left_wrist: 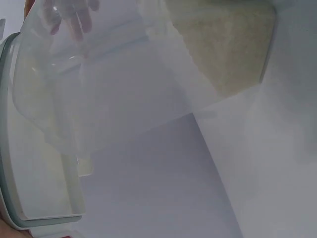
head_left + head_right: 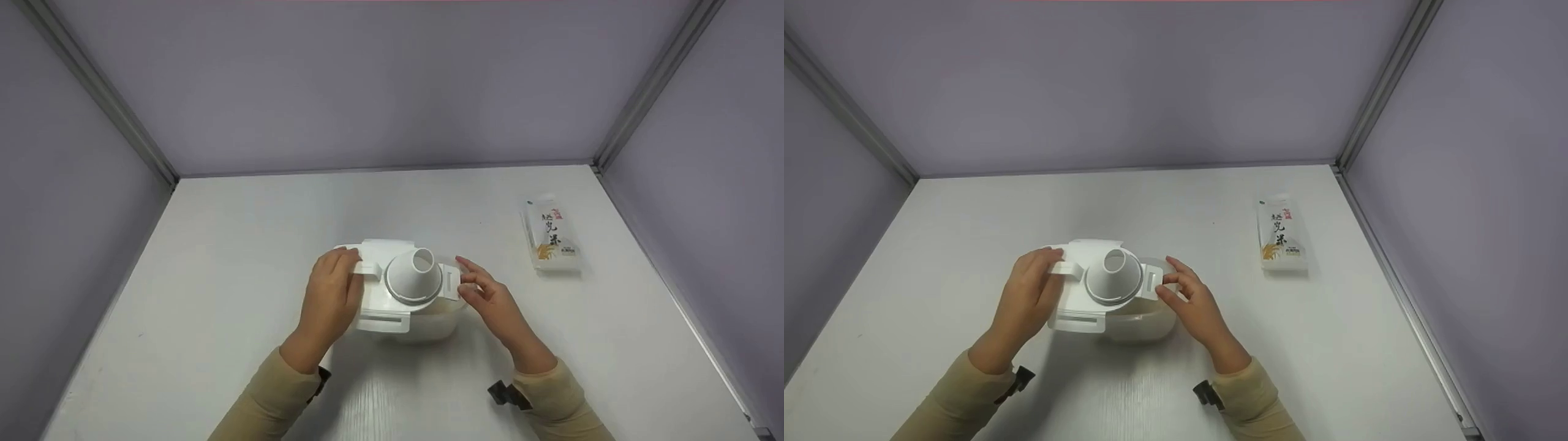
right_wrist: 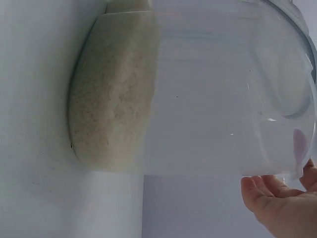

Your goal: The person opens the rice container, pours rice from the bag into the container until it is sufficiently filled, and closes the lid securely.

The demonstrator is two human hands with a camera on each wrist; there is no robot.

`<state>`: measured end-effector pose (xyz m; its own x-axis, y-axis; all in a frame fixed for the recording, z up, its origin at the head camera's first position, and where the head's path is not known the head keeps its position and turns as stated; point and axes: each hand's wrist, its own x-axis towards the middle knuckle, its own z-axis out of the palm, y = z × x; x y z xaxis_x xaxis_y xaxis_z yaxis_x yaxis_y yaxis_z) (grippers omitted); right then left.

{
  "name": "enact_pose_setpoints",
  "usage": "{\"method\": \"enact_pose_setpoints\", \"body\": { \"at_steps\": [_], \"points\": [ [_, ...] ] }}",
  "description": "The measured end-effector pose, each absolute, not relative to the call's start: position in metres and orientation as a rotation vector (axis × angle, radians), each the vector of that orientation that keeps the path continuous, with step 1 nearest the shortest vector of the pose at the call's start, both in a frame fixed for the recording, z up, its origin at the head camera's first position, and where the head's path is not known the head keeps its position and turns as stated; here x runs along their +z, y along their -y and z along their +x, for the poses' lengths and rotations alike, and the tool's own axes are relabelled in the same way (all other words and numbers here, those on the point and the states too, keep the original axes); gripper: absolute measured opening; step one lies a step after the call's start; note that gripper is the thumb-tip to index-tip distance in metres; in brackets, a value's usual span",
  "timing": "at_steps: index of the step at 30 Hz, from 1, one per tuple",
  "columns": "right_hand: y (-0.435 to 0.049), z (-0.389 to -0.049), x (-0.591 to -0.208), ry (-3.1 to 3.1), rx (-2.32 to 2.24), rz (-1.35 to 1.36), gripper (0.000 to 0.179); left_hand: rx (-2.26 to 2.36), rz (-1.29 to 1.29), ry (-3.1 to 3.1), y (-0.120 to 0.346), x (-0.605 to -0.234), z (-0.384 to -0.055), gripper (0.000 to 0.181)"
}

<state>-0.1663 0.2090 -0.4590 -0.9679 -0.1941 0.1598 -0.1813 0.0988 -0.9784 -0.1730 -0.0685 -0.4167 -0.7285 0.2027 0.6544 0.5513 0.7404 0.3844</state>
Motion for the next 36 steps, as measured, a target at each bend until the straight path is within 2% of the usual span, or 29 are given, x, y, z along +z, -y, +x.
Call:
{"method": "enact_pose_setpoints", "body": {
  "at_steps": [5, 26, 36],
  "points": [
    [-0.209, -0.166, -0.460, -2.279, -2.112, -0.355, 0.013, -0.766, -0.567, 2.362, 0.063, -0.415, -0.172, 0.018],
    [-0.222, -0.165, -0.462, -2.208, -2.172, -0.188, 0.021, -0.694, -0.649, 2.356, 0.046, -0.420, -0.174, 0.010],
    [-0.230, -0.167, -0.466, -2.166, -2.236, -0.094, 0.019, -0.683, -0.671, 2.378, 0.039, -0.422, -0.176, 0.012]
  ]
}}
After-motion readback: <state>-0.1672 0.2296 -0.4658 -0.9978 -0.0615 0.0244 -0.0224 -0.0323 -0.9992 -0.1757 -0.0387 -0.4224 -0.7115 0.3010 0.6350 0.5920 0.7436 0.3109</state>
